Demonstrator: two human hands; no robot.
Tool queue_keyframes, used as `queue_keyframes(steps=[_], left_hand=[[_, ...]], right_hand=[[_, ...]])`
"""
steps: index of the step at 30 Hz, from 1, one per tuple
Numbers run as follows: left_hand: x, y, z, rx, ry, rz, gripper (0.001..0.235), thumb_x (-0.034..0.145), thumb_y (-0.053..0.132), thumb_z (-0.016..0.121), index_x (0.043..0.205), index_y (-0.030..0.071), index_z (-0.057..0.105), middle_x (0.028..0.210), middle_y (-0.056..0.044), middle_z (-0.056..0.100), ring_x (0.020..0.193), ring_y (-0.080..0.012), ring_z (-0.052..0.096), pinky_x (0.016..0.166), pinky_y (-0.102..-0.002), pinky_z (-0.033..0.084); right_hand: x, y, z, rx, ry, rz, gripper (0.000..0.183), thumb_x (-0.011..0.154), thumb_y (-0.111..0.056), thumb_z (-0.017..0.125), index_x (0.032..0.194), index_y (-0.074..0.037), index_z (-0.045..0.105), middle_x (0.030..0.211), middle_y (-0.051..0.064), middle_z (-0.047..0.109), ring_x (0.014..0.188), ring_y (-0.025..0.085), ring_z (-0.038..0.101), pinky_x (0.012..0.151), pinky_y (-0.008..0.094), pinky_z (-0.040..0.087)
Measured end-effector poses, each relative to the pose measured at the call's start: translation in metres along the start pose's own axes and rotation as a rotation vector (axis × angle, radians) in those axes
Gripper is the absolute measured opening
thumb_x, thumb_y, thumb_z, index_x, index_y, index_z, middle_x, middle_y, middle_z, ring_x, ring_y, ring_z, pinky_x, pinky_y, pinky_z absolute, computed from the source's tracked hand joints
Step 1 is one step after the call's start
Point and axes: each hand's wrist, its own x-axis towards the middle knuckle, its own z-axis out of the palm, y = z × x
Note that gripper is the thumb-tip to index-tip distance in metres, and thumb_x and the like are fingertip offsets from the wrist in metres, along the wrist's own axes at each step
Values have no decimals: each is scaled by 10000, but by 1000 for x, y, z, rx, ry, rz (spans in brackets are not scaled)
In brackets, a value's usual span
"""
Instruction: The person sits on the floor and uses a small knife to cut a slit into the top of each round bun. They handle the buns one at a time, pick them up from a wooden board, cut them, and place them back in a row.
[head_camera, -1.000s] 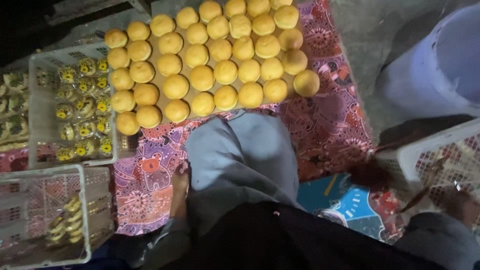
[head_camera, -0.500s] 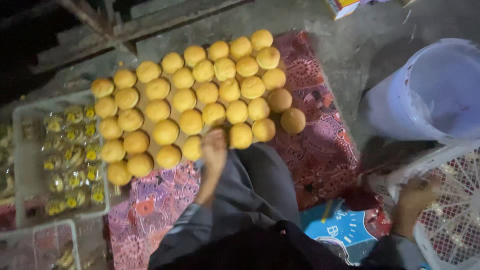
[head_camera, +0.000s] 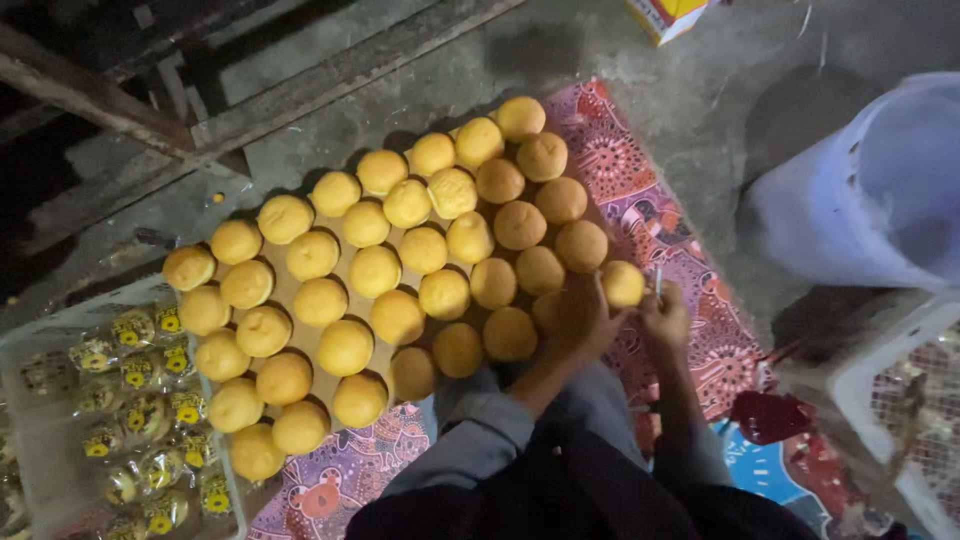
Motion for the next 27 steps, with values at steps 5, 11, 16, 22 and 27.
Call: queue_keyframes(steps=[5,11,16,22,27], left_hand=[[-34,-40,-1,-893,99,-129,806,789,344,820,1394,29,390,1212,-114,548,1067,-254,577,900,-423,526],[-120,-63,-60,-1897,281,-257,523,966,246,632,1439,74,486,1356,-119,594,1213,-256,654,1001,-431,590],[-184,-40,-74,-1837,476,-283,506,985,324,618,1441,153,482,1328,-119,608,1196,-298,642,960,-488,572],[-217,-30,-71,-1921,592,-183,409,1062,324,596,1372,64,531,1276,-137,637,1134,-281,679,919,-446,606],[-221,-16,-80,-1929,583,-175,382,1050,317,588,1320,51,539,1212,-154,672,1060,-280,711,887,-451,621]], right_hand=[[-55,-39,-25,7,-179,-308,310,1170,-186,481,966,-37,660,851,51,628,764,125,577,685,331,460],[-120,-91,-29,-321,-374,-562,398,951,-59,583,1342,-6,632,872,146,635,698,148,629,651,318,505],[-172,-112,-29,-141,-389,-830,237,895,-14,648,1122,-69,693,873,128,654,709,217,606,649,333,488],[-209,-108,-37,-84,-550,-1029,191,817,11,724,977,-74,664,960,97,703,659,178,658,587,294,523],[-219,-129,-47,-254,-487,-1330,210,815,-3,673,1012,-75,670,1032,133,658,870,279,682,721,347,578]])
